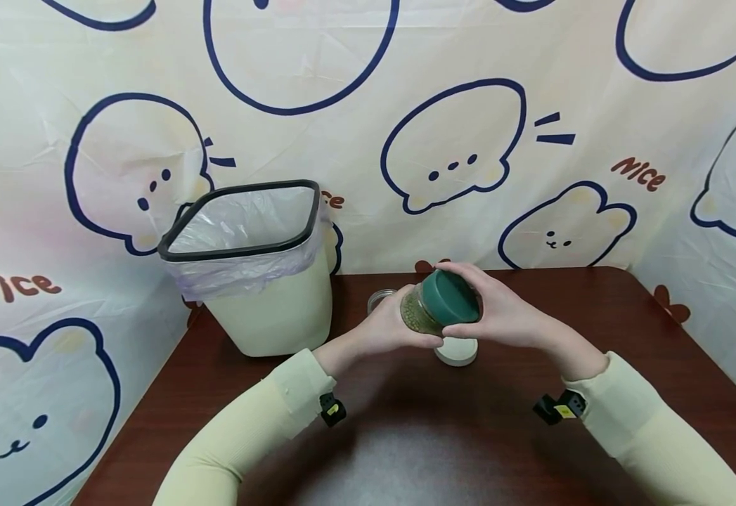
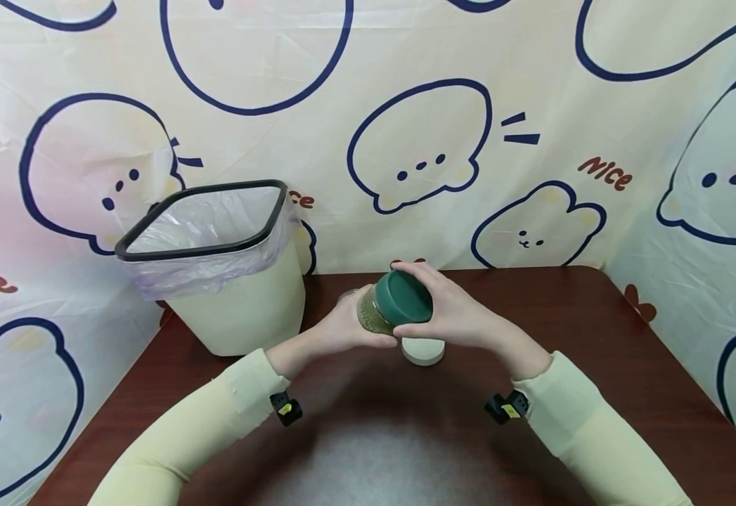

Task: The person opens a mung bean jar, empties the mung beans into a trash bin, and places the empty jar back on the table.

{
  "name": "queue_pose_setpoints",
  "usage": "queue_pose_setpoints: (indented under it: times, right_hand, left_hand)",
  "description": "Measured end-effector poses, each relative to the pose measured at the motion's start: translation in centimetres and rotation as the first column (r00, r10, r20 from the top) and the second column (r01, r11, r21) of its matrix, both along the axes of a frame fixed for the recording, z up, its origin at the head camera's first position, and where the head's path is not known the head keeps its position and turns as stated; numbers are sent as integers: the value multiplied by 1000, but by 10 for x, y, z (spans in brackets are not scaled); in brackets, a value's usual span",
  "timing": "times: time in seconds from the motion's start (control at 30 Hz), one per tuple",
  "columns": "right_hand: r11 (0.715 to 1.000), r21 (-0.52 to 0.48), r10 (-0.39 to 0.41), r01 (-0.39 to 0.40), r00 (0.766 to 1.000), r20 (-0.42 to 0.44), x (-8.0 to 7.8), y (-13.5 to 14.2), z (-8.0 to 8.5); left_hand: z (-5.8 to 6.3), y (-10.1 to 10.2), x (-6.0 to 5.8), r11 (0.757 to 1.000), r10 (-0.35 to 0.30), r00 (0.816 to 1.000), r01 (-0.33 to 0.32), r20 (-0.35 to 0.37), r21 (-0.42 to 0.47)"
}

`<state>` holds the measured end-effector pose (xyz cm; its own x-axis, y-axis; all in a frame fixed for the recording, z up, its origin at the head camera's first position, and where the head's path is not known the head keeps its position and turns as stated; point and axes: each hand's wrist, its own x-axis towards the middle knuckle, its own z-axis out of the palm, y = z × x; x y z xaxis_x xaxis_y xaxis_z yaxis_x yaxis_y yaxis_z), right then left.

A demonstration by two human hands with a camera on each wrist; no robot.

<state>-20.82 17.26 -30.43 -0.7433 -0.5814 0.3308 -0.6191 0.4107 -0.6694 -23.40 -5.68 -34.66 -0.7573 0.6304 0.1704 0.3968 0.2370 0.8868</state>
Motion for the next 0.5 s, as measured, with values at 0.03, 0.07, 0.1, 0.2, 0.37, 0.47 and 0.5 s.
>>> queue_pose_setpoints:
  times: [0.03,0.07,0.1,0.2,0.37,0.47,0.5]
  right_hand:
    - [1000,-8,1,-1,1000,7,0,0,0]
    - [1000,-15,-1,1,1000,16,0,1,0]
    - [1000,-21,-6,6,1000,21,0,2,-1]
    - [999,-40,-33,34,999,29,1,5,-3]
    - [990,-25,-142,142,990,-6,-1,15,-6]
    - [977,21,-211,211,977,-24,-3,22,-9]
    - [972,42,-232,233,972,-34,-4,25,-11]
  left_hand:
    - [0,-1,0,1000,8,1000,-8,5,0]
    - [-1,-1,0,1000,18,1000,-18,6,0]
    - [-1,-1,0,1000,26,1000,-26,7,0]
    - [-2,-3,1,999,45,999,-45,16,3]
    - [-1,-5,3,995,102,995,-102,-1,-11]
    - [-2,-7,2,988,145,988,-146,-47,-38]
    - [-2,-8,2,987,153,987,-156,-58,-44]
